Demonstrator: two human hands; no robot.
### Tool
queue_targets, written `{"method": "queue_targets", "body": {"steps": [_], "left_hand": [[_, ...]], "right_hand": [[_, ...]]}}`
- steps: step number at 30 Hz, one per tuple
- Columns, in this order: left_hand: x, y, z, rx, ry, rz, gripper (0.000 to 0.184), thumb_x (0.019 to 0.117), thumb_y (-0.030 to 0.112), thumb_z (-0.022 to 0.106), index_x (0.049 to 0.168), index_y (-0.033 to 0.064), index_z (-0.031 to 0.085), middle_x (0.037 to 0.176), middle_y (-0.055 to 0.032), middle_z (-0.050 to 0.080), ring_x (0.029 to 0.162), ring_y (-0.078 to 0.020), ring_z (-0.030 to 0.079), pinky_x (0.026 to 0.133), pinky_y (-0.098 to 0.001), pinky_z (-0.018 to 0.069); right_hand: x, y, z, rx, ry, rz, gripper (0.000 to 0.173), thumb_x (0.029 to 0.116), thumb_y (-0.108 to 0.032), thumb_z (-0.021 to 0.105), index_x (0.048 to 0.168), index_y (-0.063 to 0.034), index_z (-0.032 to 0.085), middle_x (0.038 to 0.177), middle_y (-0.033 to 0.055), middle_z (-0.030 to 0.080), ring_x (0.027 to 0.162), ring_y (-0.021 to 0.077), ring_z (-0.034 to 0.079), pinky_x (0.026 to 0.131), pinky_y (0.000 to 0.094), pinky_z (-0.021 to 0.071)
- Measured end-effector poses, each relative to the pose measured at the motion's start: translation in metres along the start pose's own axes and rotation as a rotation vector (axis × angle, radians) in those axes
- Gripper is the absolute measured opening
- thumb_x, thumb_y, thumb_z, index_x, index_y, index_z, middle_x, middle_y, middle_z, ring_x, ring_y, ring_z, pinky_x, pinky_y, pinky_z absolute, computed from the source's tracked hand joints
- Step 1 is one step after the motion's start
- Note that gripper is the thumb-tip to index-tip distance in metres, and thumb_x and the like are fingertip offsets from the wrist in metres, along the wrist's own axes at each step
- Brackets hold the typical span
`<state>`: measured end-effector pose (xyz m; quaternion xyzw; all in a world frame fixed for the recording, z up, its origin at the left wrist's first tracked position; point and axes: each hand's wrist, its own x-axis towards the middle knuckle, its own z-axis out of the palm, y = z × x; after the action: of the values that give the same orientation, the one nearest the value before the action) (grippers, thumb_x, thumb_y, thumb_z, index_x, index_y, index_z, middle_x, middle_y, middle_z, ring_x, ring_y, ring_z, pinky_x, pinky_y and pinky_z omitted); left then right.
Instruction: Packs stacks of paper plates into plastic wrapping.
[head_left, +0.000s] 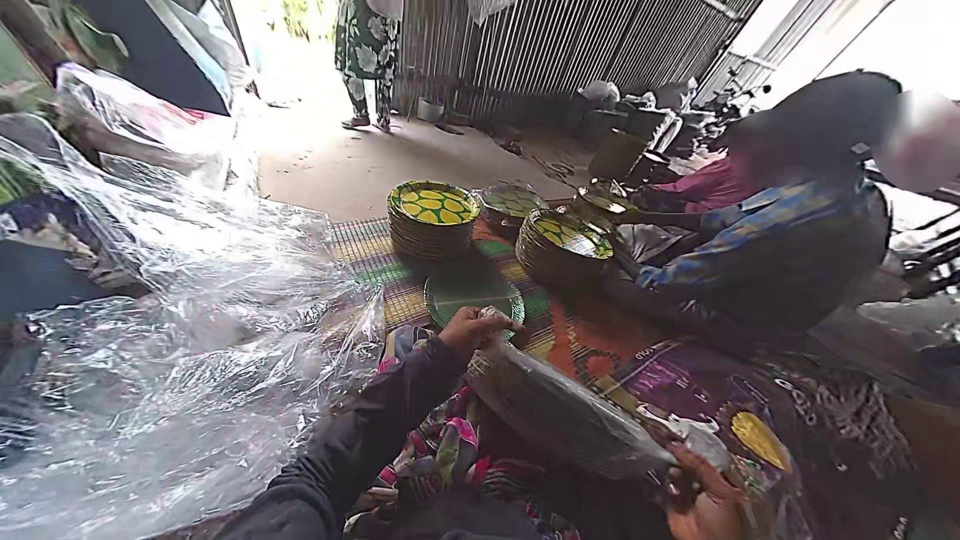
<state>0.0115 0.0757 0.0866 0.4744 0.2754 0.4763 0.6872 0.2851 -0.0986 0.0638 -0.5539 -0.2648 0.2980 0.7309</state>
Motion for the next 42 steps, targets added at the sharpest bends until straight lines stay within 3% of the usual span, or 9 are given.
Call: {"method": "queue_targets", "body": {"steps": [7,10,14,17,22,27,31,38,42], "left_hand": [[0.008,-0.004,-0.018,0.128,0.033,0.228,0.018,0.1015,0.002,0.057,0.107,-0.0014,0.074,0.097,-0.0035,0.071,0.073,-0.0035,0.06,0.069,-0.0202,0.0527],[0.017,-0.002,-0.03,0.859,-0.032,0.514,0.032,0.0937,-0.005,0.066,0.123,0.0022,0.075,0.119,-0.0224,0.072,0.111,-0.0279,0.068,0.1,-0.0412,0.0524],[0.031,-0.012,-0.031,1.431,0.091,0.968,0.024,0.0857,-0.004,0.072,0.1,0.0117,0.083,0.087,-0.0149,0.074,0.107,-0.038,0.069,0.09,-0.0531,0.0541],[0.029,0.008,-0.024,1.607,-0.01,1.008,0.011,0.0889,0.003,0.072,0.091,0.0115,0.079,0.114,-0.0133,0.073,0.127,-0.0371,0.06,0.107,-0.0576,0.0433],[0.03,0.047,-0.03,1.819,-0.503,0.64,0.015,0.1,0.015,0.066,0.096,0.0026,0.074,0.117,-0.0159,0.071,0.124,-0.0366,0.062,0.104,-0.059,0.0452],[0.019,0.061,-0.014,1.598,-0.961,-0.154,0.022,0.1035,0.008,0.059,0.091,-0.0054,0.072,0.082,-0.0183,0.067,0.082,-0.0327,0.065,0.079,-0.0537,0.05],[0.006,0.014,-0.03,1.046,-0.593,-0.259,0.033,0.097,0.005,0.052,0.065,0.0074,0.062,0.053,0.0051,0.048,0.048,-0.004,0.043,0.05,-0.025,0.0355],[0.015,-0.06,-0.009,1.341,-0.051,-0.212,0.052,0.1091,0.029,0.041,0.089,-0.0102,0.067,0.094,-0.0334,0.068,0.097,-0.0525,0.067,0.086,-0.0751,0.0452],[0.029,-0.059,-0.014,0.853,0.033,-0.437,0.041,0.112,0.028,0.039,0.115,-0.004,0.065,0.091,-0.0128,0.065,0.073,-0.0182,0.058,0.072,-0.0394,0.0506]], "right_hand": [[0.029,0.004,0.0,-0.153,-0.316,-0.447,0.035,0.0938,-0.001,0.051,0.124,-0.0027,0.068,0.119,-0.0034,0.073,0.097,0.0043,0.071,0.088,0.0226,0.0595],[0.043,0.011,-0.003,-0.798,-0.091,-0.914,0.033,0.0918,0.006,0.05,0.115,0.0113,0.073,0.115,0.0293,0.071,0.107,0.03,0.069,0.098,0.0369,0.0511],[0.047,0.003,-0.001,-1.226,0.054,-1.218,0.033,0.091,0.01,0.055,0.108,-0.0021,0.08,0.098,0.0319,0.073,0.098,0.0586,0.066,0.082,0.0614,0.0509],[0.048,-0.005,0.001,-1.322,0.045,-1.262,0.023,0.0932,0.004,0.062,0.109,-0.0004,0.078,0.098,0.0332,0.07,0.1,0.0574,0.065,0.081,0.0624,0.0509],[0.051,-0.03,-0.004,-1.46,-0.252,-1.118,0.016,0.0955,-0.004,0.063,0.101,0.0077,0.072,0.115,0.0368,0.066,0.118,0.0589,0.059,0.1,0.0696,0.0437],[0.024,-0.051,-0.006,-1.342,-0.859,0.071,0.03,0.1037,-0.012,0.052,0.081,0.0042,0.063,0.075,0.0138,0.058,0.075,0.0258,0.057,0.073,0.0462,0.0435],[-0.036,0.005,-0.021,-0.249,-0.298,0.474,0.044,0.106,-0.007,0.033,0.07,-0.0134,0.057,0.056,-0.0075,0.055,0.046,0.0014,0.049,0.046,0.0179,0.0424],[-0.06,0.057,0.022,-0.058,-0.109,0.576,0.05,0.1148,-0.031,0.028,0.102,-0.0007,0.065,0.07,0.0048,0.065,0.05,0.0102,0.057,0.047,0.0242,0.049],[-0.038,0.06,0.034,0.032,-0.032,0.572,0.045,0.1139,-0.033,0.031,0.09,-0.0055,0.057,0.063,0.0014,0.055,0.048,0.0098,0.05,0.046,0.024,0.0441]]}}
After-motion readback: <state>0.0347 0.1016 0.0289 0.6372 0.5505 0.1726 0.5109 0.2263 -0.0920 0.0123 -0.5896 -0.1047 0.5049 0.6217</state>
